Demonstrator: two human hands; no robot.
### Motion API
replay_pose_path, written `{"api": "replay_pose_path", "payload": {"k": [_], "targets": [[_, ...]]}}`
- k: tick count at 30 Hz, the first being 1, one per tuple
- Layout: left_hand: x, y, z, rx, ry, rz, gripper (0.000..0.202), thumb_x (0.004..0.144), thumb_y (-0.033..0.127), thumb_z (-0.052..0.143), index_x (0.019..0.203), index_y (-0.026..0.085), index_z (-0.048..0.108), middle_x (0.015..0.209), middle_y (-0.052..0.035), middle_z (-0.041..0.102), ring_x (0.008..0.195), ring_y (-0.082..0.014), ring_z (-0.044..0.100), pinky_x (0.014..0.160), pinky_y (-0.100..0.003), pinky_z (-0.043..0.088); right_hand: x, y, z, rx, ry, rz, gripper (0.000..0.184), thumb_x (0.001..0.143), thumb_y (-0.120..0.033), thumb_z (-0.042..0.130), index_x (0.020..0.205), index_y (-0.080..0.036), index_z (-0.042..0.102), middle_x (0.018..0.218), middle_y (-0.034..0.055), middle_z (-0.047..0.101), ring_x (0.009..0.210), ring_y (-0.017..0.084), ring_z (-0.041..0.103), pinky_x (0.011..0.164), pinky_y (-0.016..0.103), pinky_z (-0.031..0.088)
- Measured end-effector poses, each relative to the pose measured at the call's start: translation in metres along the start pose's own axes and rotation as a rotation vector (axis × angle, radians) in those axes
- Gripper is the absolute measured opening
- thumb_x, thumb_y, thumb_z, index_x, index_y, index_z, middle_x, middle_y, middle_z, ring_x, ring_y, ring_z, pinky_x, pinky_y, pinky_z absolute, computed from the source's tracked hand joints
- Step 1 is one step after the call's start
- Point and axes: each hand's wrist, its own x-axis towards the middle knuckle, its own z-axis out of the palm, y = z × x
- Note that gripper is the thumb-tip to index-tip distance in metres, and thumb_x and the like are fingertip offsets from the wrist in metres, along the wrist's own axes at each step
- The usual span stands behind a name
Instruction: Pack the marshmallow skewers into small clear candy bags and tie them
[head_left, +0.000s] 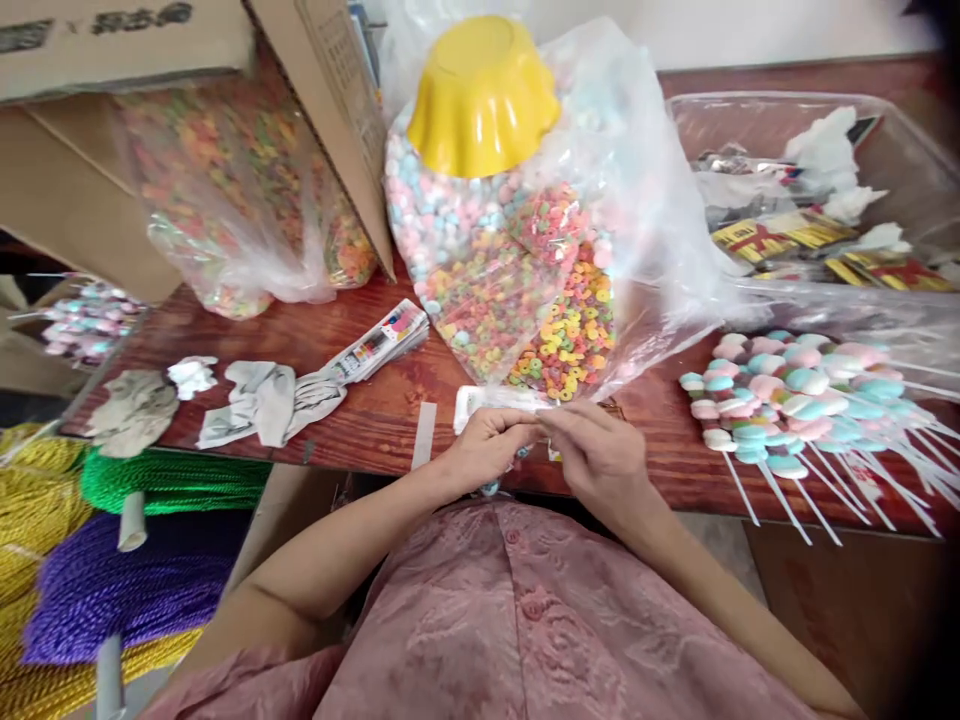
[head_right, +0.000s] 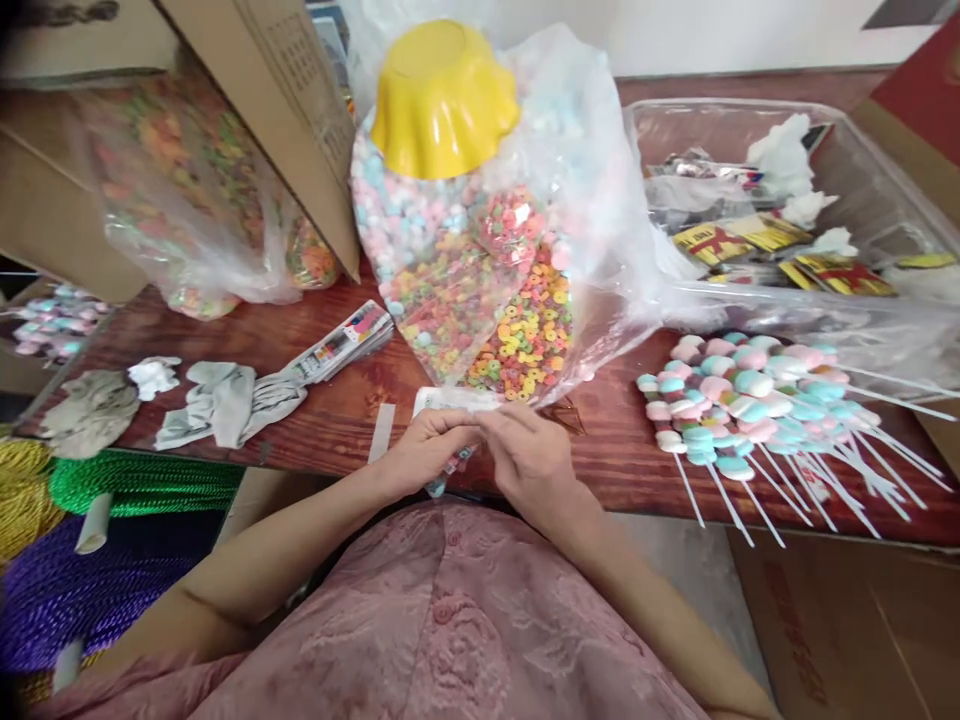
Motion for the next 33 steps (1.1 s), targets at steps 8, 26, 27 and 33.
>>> {"api": "replay_pose_path", "payload": {"k": [8,26,27,33], "targets": [[-0.007,-0.006,-0.039,0.107,0.112,0.158,0.022,0.075,0.029,0.055,0.062,0.014,0.065,0.061,0.0011,0.050,0.056,-0.0076,0.043,0.050,-0.019,0.034,0.006,0.011,0.039,0.220,-0.125,0.049,0.025,0.088,-0.019,0.060,0.105,-0.028,0.075,0.080,0.0018,0.072,0.070,0.015,0.066,0.064,0.029,0.054],[-0.003,-0.013,-0.049,0.287,0.156,0.364,0.026,0.083,0.028,0.051,0.064,0.015,0.063,0.065,-0.0003,0.054,0.066,-0.0118,0.049,0.065,-0.024,0.037,0.020,-0.011,0.039,0.159,-0.058,-0.015,0.020,0.086,-0.014,0.063,0.100,-0.025,0.071,0.082,0.0014,0.071,0.067,0.013,0.065,0.061,0.027,0.053],[-0.003,-0.013,-0.049,0.290,0.160,0.387,0.026,0.083,0.025,0.050,0.062,0.015,0.061,0.064,0.0004,0.052,0.065,-0.0113,0.047,0.065,-0.024,0.037,0.020,-0.006,0.042,0.127,-0.105,-0.061,0.019,0.087,-0.014,0.060,0.098,-0.024,0.072,0.082,0.0022,0.071,0.070,0.014,0.065,0.063,0.027,0.053],[-0.011,-0.011,-0.046,0.241,0.144,0.336,0.022,0.079,0.018,0.049,0.057,0.015,0.051,0.064,0.0022,0.047,0.063,-0.0089,0.043,0.061,-0.022,0.035,0.015,0.009,0.049,0.092,-0.165,-0.065,0.026,0.089,-0.011,0.054,0.099,-0.023,0.074,0.075,0.0008,0.067,0.065,0.011,0.062,0.061,0.024,0.049]]}}
